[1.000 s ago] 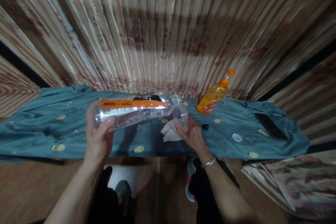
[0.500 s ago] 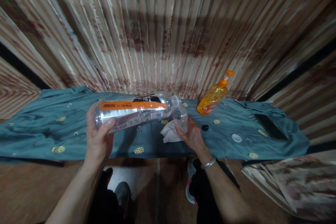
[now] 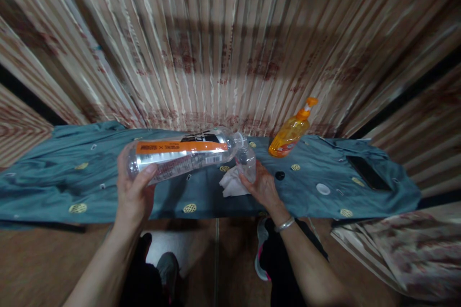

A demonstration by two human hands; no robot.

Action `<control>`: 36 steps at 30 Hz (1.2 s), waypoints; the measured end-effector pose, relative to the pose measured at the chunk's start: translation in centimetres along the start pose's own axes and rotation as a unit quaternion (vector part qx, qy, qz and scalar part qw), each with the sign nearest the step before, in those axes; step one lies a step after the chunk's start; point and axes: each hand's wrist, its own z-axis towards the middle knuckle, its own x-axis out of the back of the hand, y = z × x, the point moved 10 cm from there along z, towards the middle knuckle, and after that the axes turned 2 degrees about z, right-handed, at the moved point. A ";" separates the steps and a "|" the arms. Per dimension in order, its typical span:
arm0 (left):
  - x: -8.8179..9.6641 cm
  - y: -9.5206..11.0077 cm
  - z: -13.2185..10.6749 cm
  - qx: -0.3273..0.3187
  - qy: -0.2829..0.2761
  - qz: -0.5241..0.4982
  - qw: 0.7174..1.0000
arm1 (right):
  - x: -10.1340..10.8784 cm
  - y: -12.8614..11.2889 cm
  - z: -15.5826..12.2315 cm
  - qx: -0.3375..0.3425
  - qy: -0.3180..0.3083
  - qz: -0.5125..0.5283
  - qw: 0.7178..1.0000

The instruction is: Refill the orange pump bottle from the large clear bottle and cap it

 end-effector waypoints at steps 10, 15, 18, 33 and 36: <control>-0.1 0.0 0.1 -0.028 -0.038 0.014 0.999 | 0.3 -0.2 0.1 -0.003 0.003 0.015 1.000; -0.1 0.1 0.1 -0.035 -0.038 0.023 0.998 | 0.3 -0.2 0.1 -0.001 0.001 0.018 1.000; -0.1 0.1 0.1 -0.030 -0.036 0.022 0.999 | 0.3 -0.1 0.1 -0.002 -0.001 0.015 1.000; 0.2 -0.2 0.3 -0.064 -0.062 0.040 0.995 | 0.4 -0.2 0.1 -0.001 -0.007 0.022 1.000; 0.0 -0.2 0.3 -0.040 -0.056 0.027 0.997 | 0.3 -0.1 0.2 -0.009 -0.013 0.017 1.000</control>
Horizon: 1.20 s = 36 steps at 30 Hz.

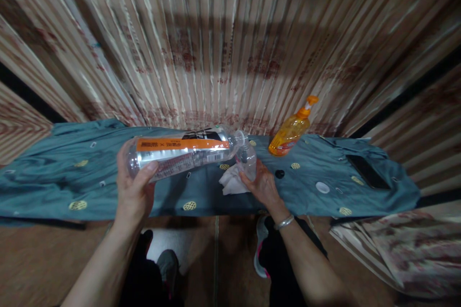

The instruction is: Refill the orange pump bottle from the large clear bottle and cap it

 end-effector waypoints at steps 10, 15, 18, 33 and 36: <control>-0.1 0.2 -0.1 -0.002 0.017 -0.022 1.000 | 0.2 -0.2 -0.1 0.012 0.017 -0.003 1.000; 0.0 0.1 0.1 -0.008 0.004 -0.013 1.000 | 0.1 0.0 -0.1 0.014 0.018 0.000 1.000; 0.2 0.0 0.2 0.002 0.020 -0.016 1.000 | 0.0 0.3 -0.1 0.013 0.019 -0.004 1.000; 0.1 0.0 0.0 0.012 0.029 -0.020 0.999 | 0.1 0.1 -0.2 0.003 0.007 -0.003 1.000; 0.1 -0.1 0.1 0.009 0.021 -0.013 1.000 | 0.2 0.2 -0.2 0.000 0.008 -0.001 1.000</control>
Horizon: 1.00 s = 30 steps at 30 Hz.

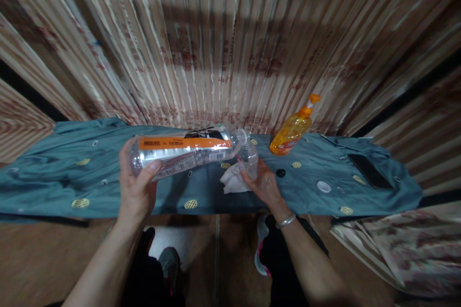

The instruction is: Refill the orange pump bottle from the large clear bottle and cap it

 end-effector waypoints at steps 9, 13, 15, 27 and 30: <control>0.3 -0.4 0.2 -0.009 -0.028 0.027 0.999 | 0.0 0.1 0.1 -0.006 -0.004 -0.001 1.000; 0.5 -0.5 0.3 -0.006 -0.020 0.019 1.000 | 0.0 0.1 0.1 -0.011 -0.010 -0.001 1.000; 0.5 -0.5 0.2 -0.001 -0.011 0.012 1.000 | 0.0 0.2 0.1 -0.011 -0.009 0.000 1.000; 0.4 -0.5 0.3 -0.031 -0.051 0.031 0.998 | 0.0 0.2 0.0 -0.006 0.004 0.000 1.000; 0.5 -0.7 0.2 -0.020 -0.042 0.026 0.999 | 0.1 0.2 0.0 -0.013 0.000 0.004 1.000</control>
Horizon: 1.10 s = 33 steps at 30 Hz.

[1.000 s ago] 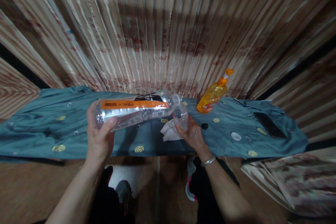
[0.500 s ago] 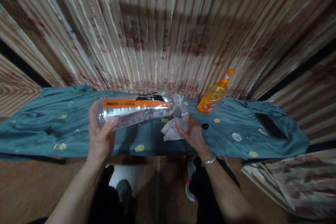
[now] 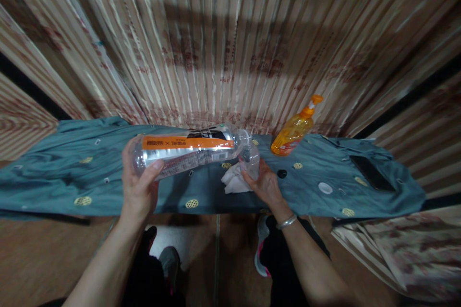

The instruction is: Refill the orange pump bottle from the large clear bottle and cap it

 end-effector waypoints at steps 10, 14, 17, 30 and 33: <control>0.0 0.1 -0.1 0.002 0.000 0.012 1.000 | 0.0 0.0 0.0 -0.004 -0.004 0.005 1.000; -0.1 0.3 -0.2 -0.017 -0.001 0.020 1.000 | -0.1 0.2 0.0 -0.005 -0.002 -0.004 1.000; 0.0 0.3 -0.1 -0.019 0.006 0.013 1.000 | -0.2 0.3 -0.1 0.001 0.005 -0.012 1.000; -0.3 0.5 -0.1 -0.032 -0.010 0.030 0.999 | -0.1 0.2 0.0 0.006 -0.002 -0.013 1.000; -0.5 0.6 -0.1 -0.004 -0.001 0.011 1.000 | -0.1 0.0 0.0 0.007 -0.002 -0.006 1.000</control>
